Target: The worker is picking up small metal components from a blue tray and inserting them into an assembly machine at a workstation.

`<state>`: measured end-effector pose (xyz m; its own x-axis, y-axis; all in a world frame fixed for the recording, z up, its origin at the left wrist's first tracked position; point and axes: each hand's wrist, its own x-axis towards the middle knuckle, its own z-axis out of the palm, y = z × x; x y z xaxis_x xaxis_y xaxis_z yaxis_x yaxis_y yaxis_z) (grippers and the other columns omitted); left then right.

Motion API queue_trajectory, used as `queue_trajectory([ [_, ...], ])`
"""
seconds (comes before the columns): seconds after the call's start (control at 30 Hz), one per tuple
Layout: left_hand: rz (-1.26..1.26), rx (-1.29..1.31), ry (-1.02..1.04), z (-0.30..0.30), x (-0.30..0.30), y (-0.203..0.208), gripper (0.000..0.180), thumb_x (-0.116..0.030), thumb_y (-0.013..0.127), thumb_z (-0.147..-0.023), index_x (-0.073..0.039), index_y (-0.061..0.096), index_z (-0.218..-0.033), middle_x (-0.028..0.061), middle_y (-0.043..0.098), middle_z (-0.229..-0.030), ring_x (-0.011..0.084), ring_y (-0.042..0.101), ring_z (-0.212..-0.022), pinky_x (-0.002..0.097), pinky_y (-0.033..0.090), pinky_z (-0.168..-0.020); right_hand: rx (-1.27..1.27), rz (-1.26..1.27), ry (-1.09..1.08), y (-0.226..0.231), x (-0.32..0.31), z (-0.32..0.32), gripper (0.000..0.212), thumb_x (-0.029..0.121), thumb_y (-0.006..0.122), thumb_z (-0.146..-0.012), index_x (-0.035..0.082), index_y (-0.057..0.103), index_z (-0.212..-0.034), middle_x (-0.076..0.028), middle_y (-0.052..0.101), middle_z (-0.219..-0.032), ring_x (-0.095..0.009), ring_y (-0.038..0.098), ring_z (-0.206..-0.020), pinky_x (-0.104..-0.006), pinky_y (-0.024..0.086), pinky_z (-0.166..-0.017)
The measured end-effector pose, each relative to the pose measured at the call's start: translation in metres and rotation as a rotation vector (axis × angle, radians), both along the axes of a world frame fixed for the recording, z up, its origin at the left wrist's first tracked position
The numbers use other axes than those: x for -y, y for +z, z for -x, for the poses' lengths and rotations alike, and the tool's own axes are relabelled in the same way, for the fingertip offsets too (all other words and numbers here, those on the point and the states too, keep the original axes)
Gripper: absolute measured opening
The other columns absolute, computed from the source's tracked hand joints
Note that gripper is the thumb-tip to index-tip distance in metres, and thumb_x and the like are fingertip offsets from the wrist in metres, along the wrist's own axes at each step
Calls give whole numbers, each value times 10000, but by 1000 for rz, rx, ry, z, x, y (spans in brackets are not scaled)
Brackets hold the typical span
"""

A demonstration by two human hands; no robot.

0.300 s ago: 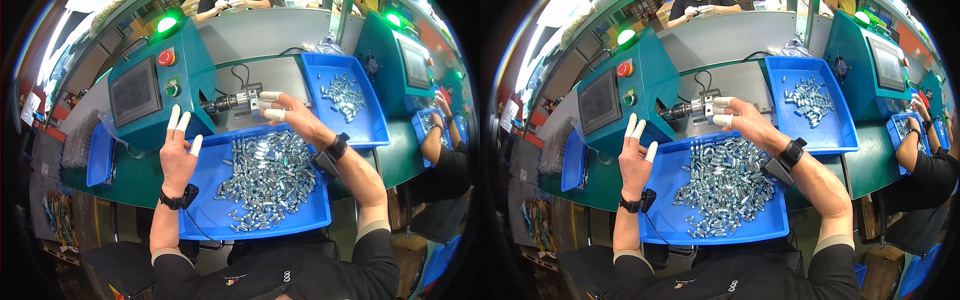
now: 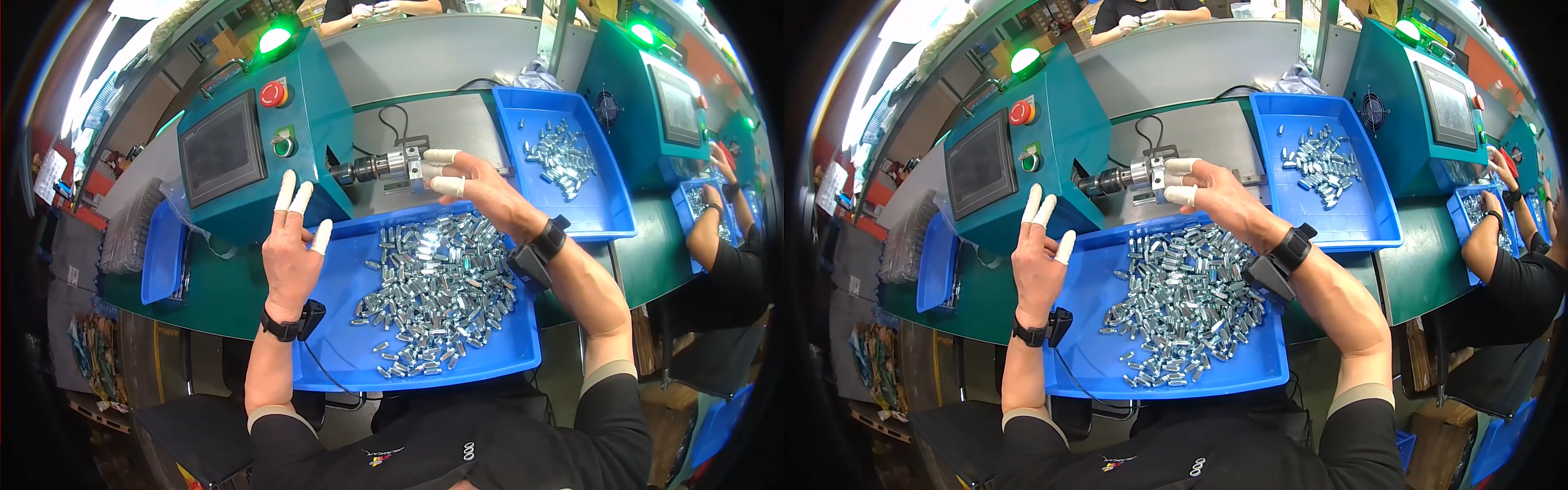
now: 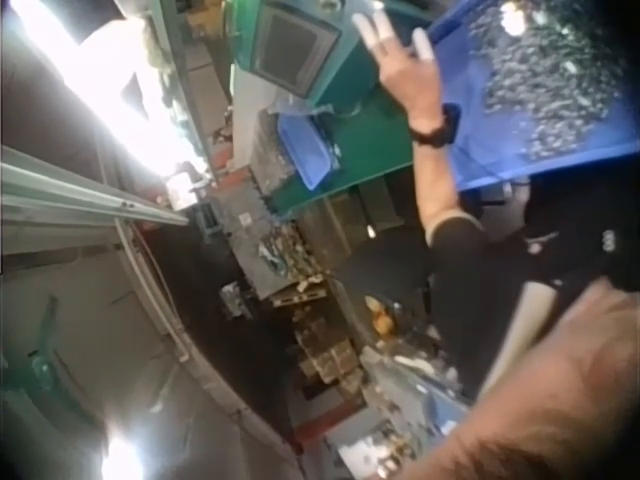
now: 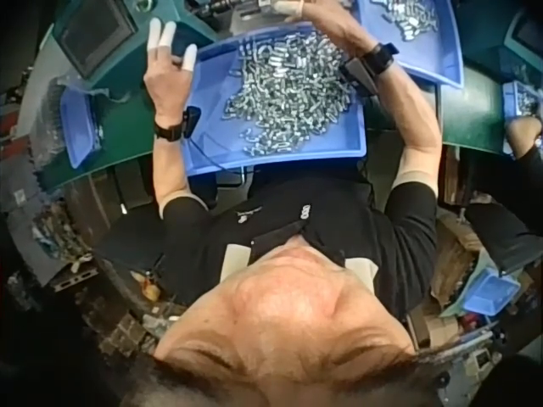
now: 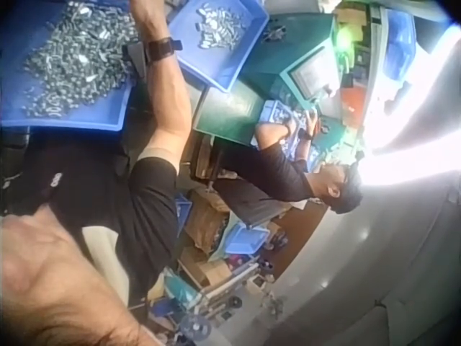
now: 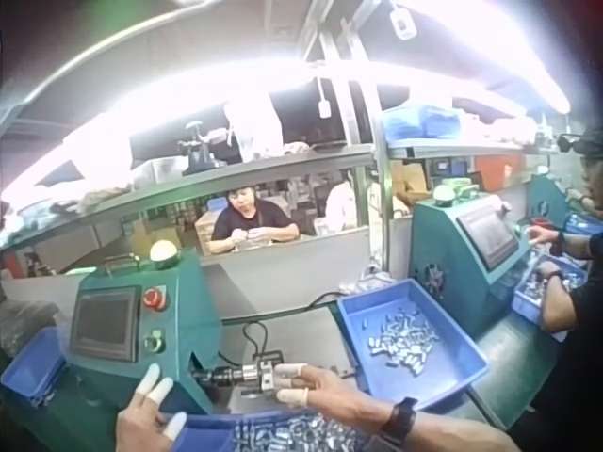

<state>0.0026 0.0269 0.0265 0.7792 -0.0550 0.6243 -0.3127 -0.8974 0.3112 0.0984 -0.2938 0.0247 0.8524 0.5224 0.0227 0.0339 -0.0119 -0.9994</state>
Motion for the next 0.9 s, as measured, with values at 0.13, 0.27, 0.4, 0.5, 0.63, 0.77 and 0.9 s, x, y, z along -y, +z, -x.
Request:
queue_trajectory([
  [0.13, 1, -3, 1, 0, 0, 0, 594, -18, 820, -890, -59, 650, -1457, 126, 517, -1662, 128, 651, -601, 267, 582, -583, 18, -6, -5, 1, 1, 0, 748, 356, 736, -1010, -26, 470, -1595, -195, 629, -1492, -256, 607, -1366, -384, 527, -1069],
  [0.27, -2, -3, 7, 1, 0, 1, 599, -21, 819, -889, -61, 648, -1461, 128, 516, -1662, 133, 651, -599, 272, 584, -585, 6, -2, 3, -3, 4, -3, 731, 334, 719, -1022, -26, 458, -1602, -183, 617, -1520, -265, 636, -1363, -393, 541, -1069],
  [0.4, 7, -17, 15, 2, 1, 2, 612, -44, 823, -883, -75, 647, -1468, 127, 521, -1658, 159, 670, -613, 295, 594, -603, -24, -12, -71, -5, 5, -6, 699, 335, 713, -1032, -25, 480, -1584, -183, 630, -1489, -263, 655, -1318, -396, 555, -1031],
  [0.5, 27, -41, 24, 3, 1, 2, 623, -88, 830, -873, -101, 654, -1471, 120, 533, -1649, 205, 706, -643, 329, 610, -635, 38, 128, -306, -8, 6, -20, 715, 350, 735, -1014, -39, 495, -1562, -194, 729, -1273, -241, 723, -1153, -386, 576, -953],
  [0.63, 46, -47, 18, 4, -1, 1, 630, -96, 830, -876, -110, 648, -1479, 110, 527, -1654, 216, 707, -644, 337, 614, -651, 415, 589, -391, 6, -10, -33, 720, 345, 752, -974, -65, 522, -1519, -225, 766, -1030, -303, 764, -991, -414, 594, -862],
  [0.77, 54, -39, 11, 5, -1, 0, 635, -102, 829, -879, -115, 643, -1486, 102, 519, -1661, 225, 710, -648, 347, 614, -661, 763, 1018, -399, 13, -31, -39, 678, 313, 745, -928, -67, 569, -1461, -258, 758, -926, -378, 764, -933, -460, 593, -829],
  [0.9, 78, -55, -6, 3, -3, 0, 634, -107, 830, -881, -118, 642, -1487, 102, 515, -1663, 227, 710, -652, 353, 611, -659, 775, 1132, -322, 23, -40, -42, 622, 277, 723, -906, -41, 596, -1426, -277, 758, -982, -424, 740, -985, -518, 582, -837],
])
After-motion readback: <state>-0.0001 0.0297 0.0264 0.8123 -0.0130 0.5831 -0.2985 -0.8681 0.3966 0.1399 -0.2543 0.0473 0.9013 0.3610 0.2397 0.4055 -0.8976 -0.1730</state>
